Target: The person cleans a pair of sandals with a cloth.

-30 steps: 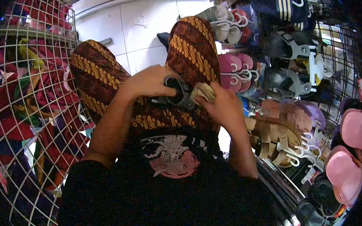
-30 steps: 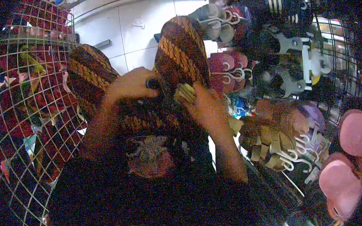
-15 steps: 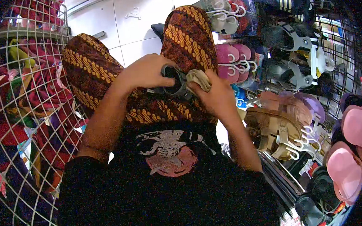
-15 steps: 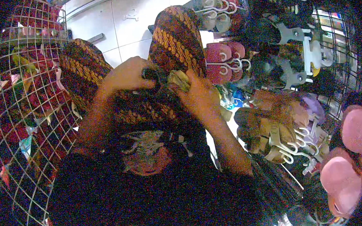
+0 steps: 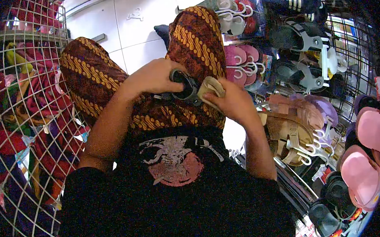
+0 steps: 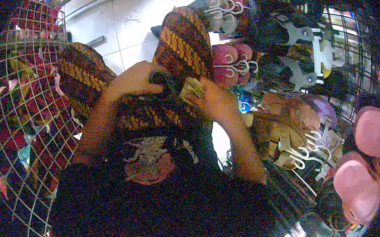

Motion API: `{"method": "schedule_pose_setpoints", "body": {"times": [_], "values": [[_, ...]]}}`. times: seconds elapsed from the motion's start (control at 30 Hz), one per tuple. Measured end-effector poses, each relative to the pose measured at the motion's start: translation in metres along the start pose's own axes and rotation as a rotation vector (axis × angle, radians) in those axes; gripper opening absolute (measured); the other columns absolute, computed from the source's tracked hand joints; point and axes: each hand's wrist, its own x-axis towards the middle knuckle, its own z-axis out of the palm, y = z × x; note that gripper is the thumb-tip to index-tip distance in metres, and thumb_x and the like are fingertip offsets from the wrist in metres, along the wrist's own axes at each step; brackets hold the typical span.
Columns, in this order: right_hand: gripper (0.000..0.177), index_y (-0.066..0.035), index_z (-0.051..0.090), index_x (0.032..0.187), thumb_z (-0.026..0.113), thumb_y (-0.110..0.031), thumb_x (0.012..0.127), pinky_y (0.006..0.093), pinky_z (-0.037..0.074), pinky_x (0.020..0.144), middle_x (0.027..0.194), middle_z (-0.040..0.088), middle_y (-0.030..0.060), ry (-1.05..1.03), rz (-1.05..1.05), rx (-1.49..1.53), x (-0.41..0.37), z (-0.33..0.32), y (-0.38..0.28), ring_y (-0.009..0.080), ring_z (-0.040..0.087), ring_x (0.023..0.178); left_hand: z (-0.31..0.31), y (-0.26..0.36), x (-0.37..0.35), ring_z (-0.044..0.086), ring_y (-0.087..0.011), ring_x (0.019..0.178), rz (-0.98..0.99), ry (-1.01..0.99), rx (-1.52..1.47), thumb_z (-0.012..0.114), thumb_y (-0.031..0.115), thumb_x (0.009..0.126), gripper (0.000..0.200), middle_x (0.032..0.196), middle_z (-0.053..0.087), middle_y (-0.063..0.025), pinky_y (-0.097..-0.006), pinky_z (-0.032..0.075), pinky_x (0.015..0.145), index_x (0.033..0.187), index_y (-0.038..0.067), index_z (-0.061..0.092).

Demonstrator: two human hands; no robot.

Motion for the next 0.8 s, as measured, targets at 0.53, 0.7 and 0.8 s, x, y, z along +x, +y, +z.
{"method": "schedule_pose_setpoints", "body": {"times": [0.53,0.7,0.8], "values": [[0.046,-0.011,0.064,0.111,0.072,-0.047,0.083,0.0471,0.05,0.083,0.099,0.069,0.0191,0.326,0.034,0.068,0.002,0.033,-0.013,0.0404,0.065,0.096,-0.004,0.001,-0.005,0.069,-0.0341,0.084,-0.038,0.046,-0.072,0.07,0.034,0.072,0.047,0.09,0.07,-0.0202,-0.0408,0.054,0.079,0.106,0.003,0.068],[0.049,-0.01,0.062,0.111,0.074,-0.047,0.081,0.0458,0.051,0.081,0.094,0.069,0.017,0.113,-0.007,0.077,0.003,0.009,-0.003,0.0382,0.066,0.095,0.002,0.002,-0.005,0.068,-0.0332,0.081,-0.01,0.098,-0.021,0.069,0.032,0.072,0.043,0.087,0.07,-0.0192,-0.0395,0.054,0.076,0.102,0.002,0.069],[0.05,-0.008,0.062,0.11,0.073,-0.047,0.082,0.0461,0.051,0.078,0.093,0.069,0.0181,0.255,-0.032,0.015,0.009,0.018,-0.023,0.038,0.067,0.092,-0.002,-0.007,-0.004,0.068,-0.0271,0.078,-0.011,0.126,-0.088,0.069,0.03,0.074,0.042,0.084,0.069,-0.0163,-0.0373,0.053,0.075,0.104,0.001,0.069]]}}
